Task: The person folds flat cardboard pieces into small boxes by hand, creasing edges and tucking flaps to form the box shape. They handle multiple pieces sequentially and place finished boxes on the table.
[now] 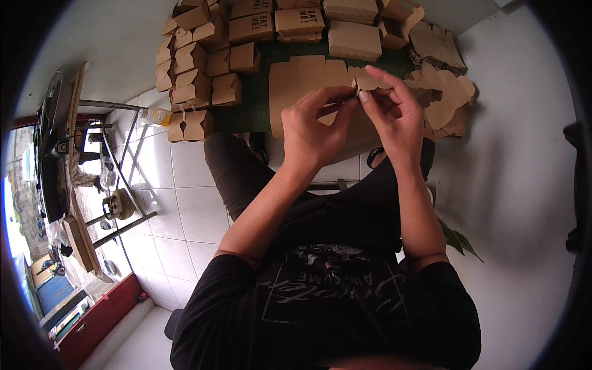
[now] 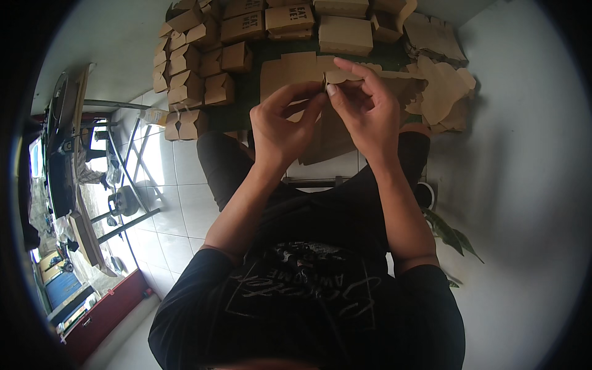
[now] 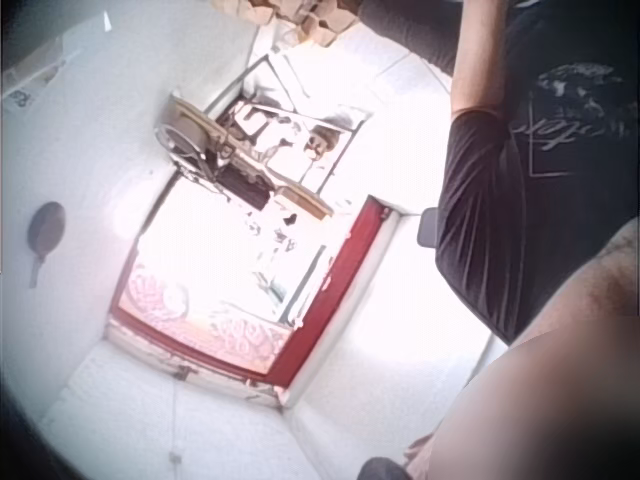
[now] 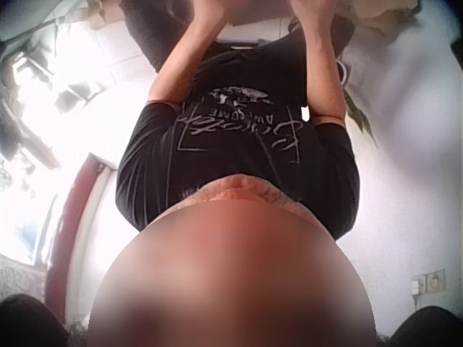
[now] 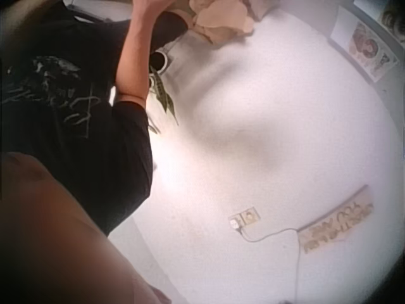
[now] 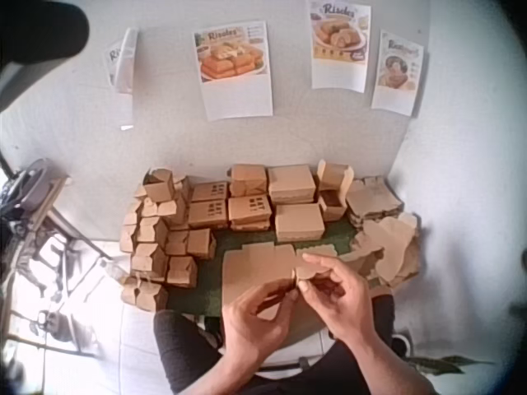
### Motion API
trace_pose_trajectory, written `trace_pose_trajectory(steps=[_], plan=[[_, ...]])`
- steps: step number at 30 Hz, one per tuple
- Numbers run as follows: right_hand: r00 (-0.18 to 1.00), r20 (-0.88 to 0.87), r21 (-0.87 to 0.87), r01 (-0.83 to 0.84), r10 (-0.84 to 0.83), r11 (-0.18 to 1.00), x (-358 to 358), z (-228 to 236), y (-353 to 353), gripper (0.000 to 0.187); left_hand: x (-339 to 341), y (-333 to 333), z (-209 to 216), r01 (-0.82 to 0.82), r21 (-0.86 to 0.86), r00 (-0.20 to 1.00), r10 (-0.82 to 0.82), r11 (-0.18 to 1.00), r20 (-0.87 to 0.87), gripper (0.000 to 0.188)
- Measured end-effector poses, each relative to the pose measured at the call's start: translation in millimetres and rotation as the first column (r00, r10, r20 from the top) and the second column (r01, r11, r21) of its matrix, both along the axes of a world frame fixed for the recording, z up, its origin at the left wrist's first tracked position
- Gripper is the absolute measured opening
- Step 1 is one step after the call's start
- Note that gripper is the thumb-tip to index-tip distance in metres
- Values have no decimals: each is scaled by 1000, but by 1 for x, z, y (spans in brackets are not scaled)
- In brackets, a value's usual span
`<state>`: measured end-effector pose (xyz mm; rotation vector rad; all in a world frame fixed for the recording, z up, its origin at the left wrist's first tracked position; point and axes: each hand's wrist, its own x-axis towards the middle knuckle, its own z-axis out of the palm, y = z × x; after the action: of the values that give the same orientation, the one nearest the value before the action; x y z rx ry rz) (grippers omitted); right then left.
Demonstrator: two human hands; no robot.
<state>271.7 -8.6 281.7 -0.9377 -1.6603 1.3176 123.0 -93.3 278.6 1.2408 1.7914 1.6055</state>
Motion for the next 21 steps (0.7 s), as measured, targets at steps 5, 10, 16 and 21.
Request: trace_pose_trajectory(steps=[5,10,16,21], plan=[[999,-42,17,-9,10,1000,-2,-2,-3,43,-4,0,-4,22,-13,1000,-22,1000,21,17],[998,-62,55,-13,17,998,-3,-8,-4,41,-3,3,-7,-5,64,1000,5,998,-6,15],[996,-84,80,-15,22,997,-4,-12,-1,41,-2,1,-5,-30,66,995,36,997,-90,14],[998,-64,78,-11,16,997,-4,-9,-2,40,0,2,-4,-60,79,989,70,995,-130,13]])
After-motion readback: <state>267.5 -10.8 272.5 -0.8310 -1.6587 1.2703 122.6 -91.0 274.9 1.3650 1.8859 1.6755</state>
